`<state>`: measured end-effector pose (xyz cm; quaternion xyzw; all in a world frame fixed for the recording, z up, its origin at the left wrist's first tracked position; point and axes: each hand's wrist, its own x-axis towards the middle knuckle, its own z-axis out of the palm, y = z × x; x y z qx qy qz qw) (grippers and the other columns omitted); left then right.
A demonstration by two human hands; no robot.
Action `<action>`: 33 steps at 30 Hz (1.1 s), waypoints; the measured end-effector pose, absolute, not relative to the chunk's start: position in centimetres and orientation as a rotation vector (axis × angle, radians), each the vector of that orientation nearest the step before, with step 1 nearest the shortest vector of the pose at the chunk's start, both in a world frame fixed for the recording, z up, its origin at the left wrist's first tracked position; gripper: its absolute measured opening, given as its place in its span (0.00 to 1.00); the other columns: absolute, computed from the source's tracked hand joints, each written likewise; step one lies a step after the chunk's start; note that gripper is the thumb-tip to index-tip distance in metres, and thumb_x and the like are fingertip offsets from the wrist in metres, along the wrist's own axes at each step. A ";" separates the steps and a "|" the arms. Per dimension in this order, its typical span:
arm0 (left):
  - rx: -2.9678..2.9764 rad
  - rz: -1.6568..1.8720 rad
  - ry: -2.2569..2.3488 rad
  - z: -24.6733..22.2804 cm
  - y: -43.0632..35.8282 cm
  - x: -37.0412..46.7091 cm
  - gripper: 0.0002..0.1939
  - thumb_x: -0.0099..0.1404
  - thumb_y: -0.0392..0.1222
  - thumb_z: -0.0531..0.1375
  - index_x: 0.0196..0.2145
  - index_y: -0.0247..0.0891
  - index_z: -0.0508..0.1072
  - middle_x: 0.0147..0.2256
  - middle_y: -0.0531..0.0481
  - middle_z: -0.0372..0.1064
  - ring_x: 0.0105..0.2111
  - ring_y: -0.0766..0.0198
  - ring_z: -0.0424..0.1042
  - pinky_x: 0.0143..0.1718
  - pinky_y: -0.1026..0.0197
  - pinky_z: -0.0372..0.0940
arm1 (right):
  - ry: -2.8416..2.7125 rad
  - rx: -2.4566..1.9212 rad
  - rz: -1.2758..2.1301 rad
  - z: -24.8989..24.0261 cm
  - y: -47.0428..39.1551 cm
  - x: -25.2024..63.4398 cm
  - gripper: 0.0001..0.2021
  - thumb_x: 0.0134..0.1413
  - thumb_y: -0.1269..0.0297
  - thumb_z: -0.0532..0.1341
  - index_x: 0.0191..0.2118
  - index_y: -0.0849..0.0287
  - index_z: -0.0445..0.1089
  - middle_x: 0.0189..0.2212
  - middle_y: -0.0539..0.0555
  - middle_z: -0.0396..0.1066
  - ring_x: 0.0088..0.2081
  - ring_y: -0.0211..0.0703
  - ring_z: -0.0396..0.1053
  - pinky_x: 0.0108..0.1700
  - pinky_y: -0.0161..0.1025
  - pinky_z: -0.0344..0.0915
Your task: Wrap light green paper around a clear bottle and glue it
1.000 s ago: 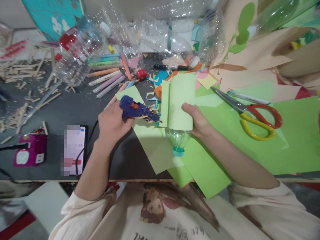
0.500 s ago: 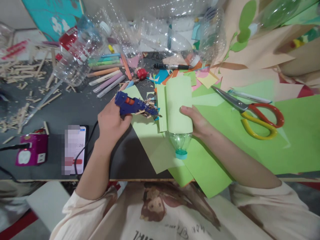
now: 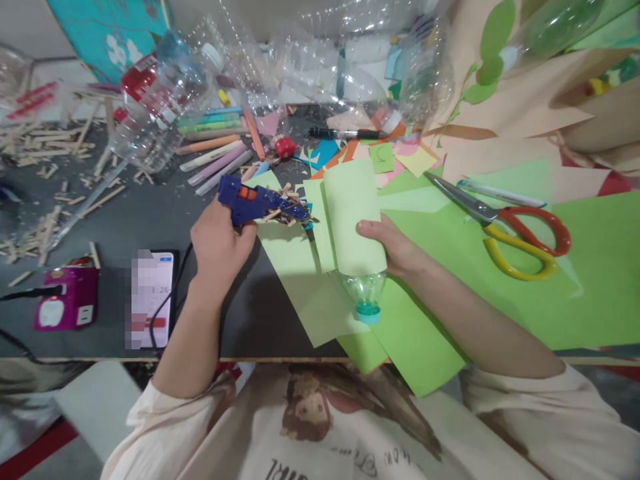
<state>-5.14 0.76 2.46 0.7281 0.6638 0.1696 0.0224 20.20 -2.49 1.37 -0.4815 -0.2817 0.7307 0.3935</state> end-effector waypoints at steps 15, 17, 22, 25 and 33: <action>2.174 0.582 2.132 2.5 1.0 -5.6 0.13 0.59 0.41 0.54 0.42 0.39 0.69 0.36 0.42 0.72 0.39 0.48 0.74 0.40 0.50 0.67 | -0.766 -1.183 1.907 1.0 -2.5 20.4 0.27 0.29 0.52 0.74 0.39 0.57 0.72 0.38 0.56 0.80 0.40 0.53 0.77 0.38 0.45 0.75; 2.180 0.569 2.149 2.5 1.0 -5.6 0.13 0.59 0.41 0.54 0.43 0.39 0.69 0.37 0.41 0.73 0.38 0.48 0.75 0.39 0.50 0.67 | -0.773 -1.182 1.910 1.0 -2.5 20.4 0.27 0.30 0.52 0.74 0.40 0.57 0.72 0.38 0.56 0.79 0.39 0.53 0.77 0.38 0.44 0.75; 2.207 0.594 2.155 2.2 1.1 -6.0 0.12 0.60 0.39 0.55 0.43 0.42 0.69 0.36 0.44 0.72 0.39 0.50 0.75 0.39 0.51 0.67 | -0.787 -1.163 1.905 0.8 -2.5 20.5 0.27 0.31 0.52 0.74 0.42 0.56 0.73 0.39 0.56 0.79 0.41 0.53 0.77 0.39 0.45 0.75; 2.174 0.563 2.159 2.0 1.2 -6.1 0.14 0.60 0.39 0.55 0.44 0.42 0.69 0.38 0.43 0.72 0.41 0.48 0.74 0.41 0.50 0.67 | -0.788 -1.169 1.910 0.8 -2.5 20.4 0.26 0.31 0.52 0.74 0.40 0.56 0.73 0.38 0.56 0.79 0.39 0.52 0.77 0.37 0.44 0.75; 2.018 0.576 2.202 2.5 1.3 -5.4 0.19 0.55 0.38 0.55 0.46 0.38 0.68 0.42 0.38 0.71 0.46 0.43 0.73 0.47 0.46 0.65 | -0.793 -1.141 1.944 0.6 -2.4 20.5 0.28 0.30 0.53 0.74 0.42 0.58 0.72 0.38 0.55 0.79 0.37 0.48 0.76 0.37 0.42 0.74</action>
